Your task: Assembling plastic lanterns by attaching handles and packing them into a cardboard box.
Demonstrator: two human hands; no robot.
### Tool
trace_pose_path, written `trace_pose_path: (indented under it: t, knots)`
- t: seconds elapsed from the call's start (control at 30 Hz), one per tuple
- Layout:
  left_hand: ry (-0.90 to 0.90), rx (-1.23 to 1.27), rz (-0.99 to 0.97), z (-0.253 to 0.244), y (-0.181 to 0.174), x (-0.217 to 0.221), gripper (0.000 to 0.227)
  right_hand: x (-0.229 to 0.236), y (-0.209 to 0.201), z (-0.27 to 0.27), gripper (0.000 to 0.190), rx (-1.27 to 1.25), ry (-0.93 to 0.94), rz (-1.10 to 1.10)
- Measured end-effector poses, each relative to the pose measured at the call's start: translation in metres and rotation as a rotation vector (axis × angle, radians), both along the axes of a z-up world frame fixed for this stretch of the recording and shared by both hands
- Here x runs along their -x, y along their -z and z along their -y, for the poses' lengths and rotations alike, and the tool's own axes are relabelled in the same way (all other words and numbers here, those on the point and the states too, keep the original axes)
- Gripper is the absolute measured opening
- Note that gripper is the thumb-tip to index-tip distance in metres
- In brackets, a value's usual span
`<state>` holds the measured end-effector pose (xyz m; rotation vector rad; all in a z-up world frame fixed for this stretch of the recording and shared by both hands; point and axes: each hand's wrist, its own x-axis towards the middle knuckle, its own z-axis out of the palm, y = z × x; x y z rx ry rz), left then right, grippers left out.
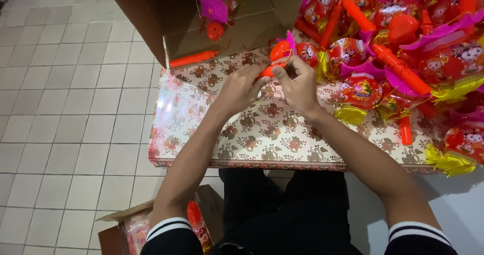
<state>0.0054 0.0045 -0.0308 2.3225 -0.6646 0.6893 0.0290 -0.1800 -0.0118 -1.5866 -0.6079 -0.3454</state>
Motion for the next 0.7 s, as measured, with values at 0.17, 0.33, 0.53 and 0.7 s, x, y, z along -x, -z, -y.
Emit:
trace_pose_path:
  t: [0.17,0.33,0.53,0.7]
  knots:
    - [0.016,0.086,-0.056,0.003,0.001,-0.001,0.026,0.0,-0.007,-0.001,0.029,-0.037,-0.099,-0.101]
    - [-0.08,0.098,-0.025,0.005,0.016,-0.01,0.035,-0.011,0.008,0.001,0.041,-0.124,-0.161,-0.234]
    - [-0.059,0.217,-0.097,0.007,0.007,-0.006,0.037,-0.009,0.005,0.0,0.027,-0.11,-0.12,-0.27]
    - [-0.024,0.237,-0.163,0.012,-0.008,0.003,0.032,-0.015,0.01,0.0,0.026,-0.115,-0.146,-0.249]
